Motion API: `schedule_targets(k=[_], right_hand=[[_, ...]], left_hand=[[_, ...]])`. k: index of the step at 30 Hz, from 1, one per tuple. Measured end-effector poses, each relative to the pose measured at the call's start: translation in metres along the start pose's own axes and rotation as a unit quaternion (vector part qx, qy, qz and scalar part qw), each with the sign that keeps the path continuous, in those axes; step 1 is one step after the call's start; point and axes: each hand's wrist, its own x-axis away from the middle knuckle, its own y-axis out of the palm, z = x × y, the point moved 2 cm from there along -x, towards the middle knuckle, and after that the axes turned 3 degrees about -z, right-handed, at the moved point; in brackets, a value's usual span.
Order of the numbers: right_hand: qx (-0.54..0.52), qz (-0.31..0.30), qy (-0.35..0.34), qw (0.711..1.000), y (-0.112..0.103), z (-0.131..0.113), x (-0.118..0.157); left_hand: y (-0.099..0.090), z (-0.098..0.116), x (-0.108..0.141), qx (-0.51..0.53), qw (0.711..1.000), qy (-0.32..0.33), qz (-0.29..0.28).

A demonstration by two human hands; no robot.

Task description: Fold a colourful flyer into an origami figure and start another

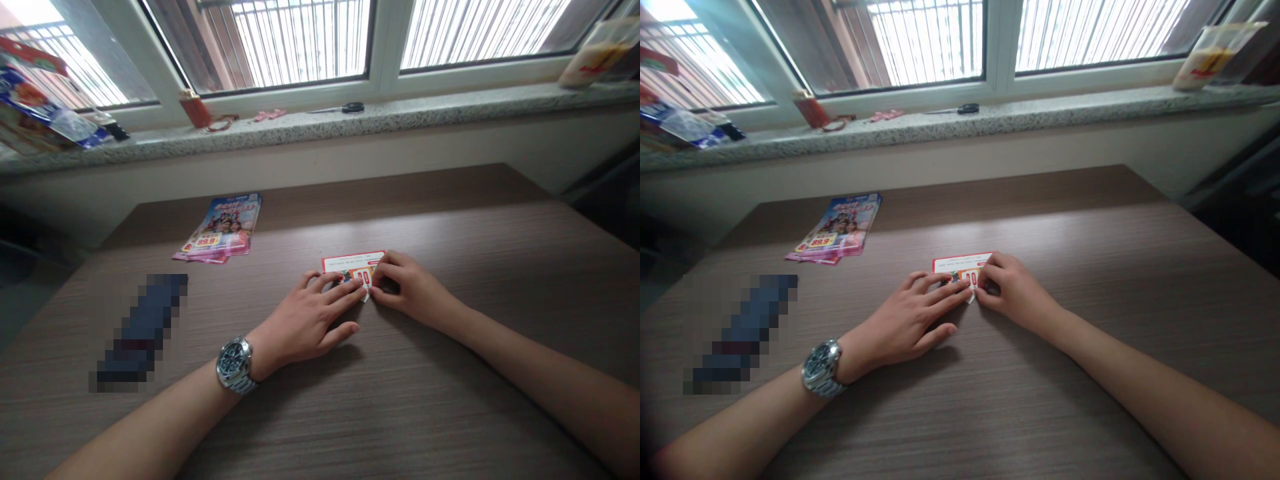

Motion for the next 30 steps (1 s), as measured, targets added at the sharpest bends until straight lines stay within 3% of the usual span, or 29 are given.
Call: schedule_targets(k=[7,12,20,30], right_hand=[[0.069,0.036,0.054,0.996,-0.013,0.025,-0.005],[0.047,0.051,0.107,0.992,-0.021,0.038,-0.007],[0.053,0.064,0.082,0.993,-0.021,0.038,-0.004],[0.045,0.055,0.081,0.994,-0.022,0.034,-0.002]], left_hand=[[-0.003,0.001,0.0,-0.004,1.0,0.007,0.001],[-0.005,0.001,0.0,-0.006,1.0,0.008,-0.007],[-0.006,0.001,0.001,-0.012,1.0,0.018,0.007],[-0.006,-0.002,0.002,0.013,1.0,0.017,-0.018]])
